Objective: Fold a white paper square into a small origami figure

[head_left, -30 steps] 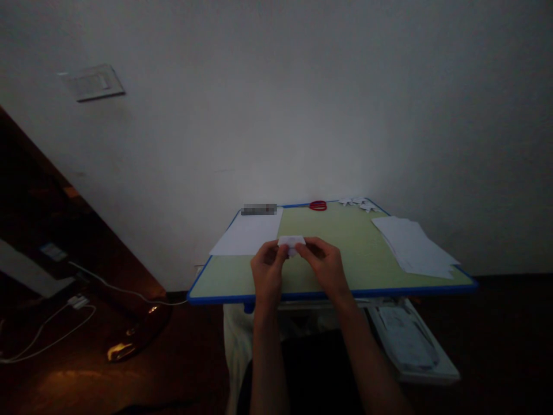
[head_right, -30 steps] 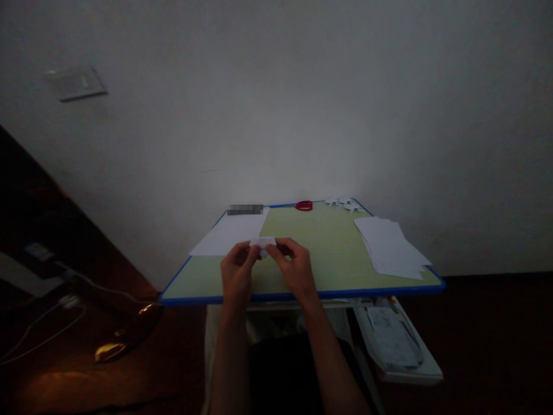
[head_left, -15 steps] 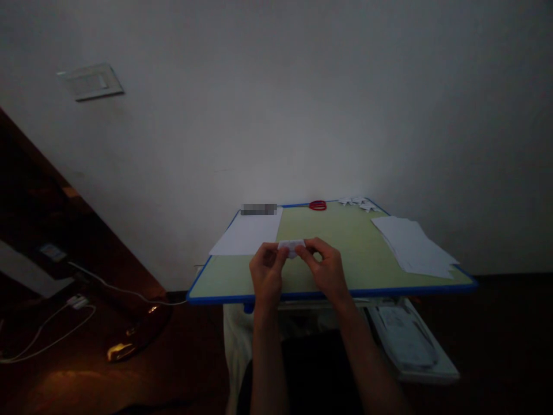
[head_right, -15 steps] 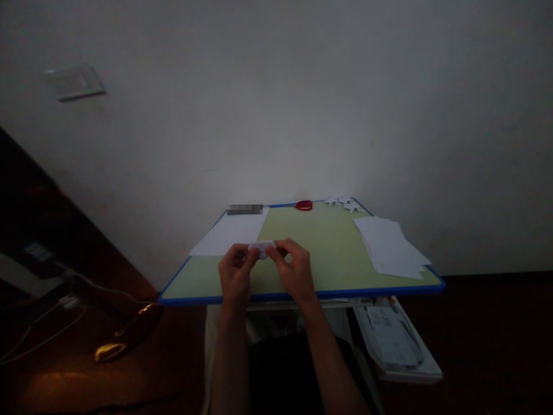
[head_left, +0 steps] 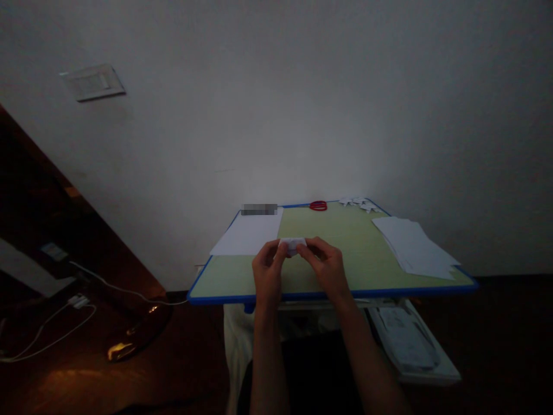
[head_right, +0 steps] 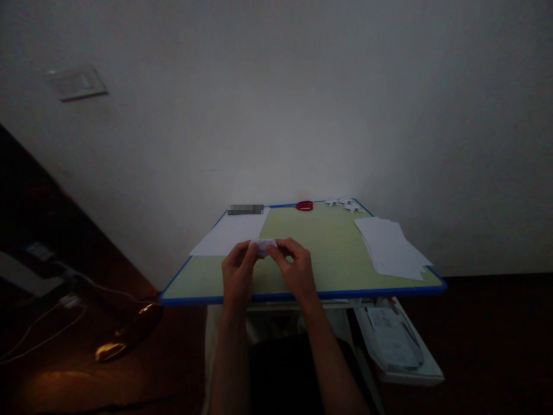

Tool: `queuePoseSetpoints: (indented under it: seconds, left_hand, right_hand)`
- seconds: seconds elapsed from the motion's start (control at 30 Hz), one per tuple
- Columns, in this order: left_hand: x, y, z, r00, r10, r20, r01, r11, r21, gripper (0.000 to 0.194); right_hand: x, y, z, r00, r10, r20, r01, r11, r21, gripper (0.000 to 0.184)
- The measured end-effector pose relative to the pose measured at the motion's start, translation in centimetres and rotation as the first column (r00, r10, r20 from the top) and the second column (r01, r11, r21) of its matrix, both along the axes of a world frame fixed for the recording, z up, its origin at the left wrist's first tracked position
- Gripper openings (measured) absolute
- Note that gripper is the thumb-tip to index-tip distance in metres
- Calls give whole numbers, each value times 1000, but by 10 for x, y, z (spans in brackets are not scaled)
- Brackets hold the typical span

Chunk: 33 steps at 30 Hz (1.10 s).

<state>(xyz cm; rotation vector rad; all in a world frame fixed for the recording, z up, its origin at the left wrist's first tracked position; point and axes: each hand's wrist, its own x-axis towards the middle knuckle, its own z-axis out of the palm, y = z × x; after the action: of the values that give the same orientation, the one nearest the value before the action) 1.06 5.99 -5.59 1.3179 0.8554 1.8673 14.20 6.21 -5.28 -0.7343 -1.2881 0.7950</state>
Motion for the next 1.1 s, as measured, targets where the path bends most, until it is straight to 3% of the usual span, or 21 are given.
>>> queuePoseSetpoints:
  seconds: [0.13,0.5,0.8,1.1]
  left_hand:
    - [0,1,-1,998,-14,67,14,1000,-1,25]
    - [0,-3,1,1000,10,22,-10,1000,11,21]
    - [-5,0,-1,990,113,-84,-111,993,26,30]
    - [-5,2,-2,976,207,-61,-207,978,7,32]
  right_hand:
    - [0,-1,1,999,31,17,-31,999,-9,17]
    - [1,2,-2,999,-22,-33,21,1000,-14,17]
    - [-1,2,-1,999,-35,26,35,999,-1,18]
    - [-4,-2,2,997,16,70,-14,1000,-26,23]
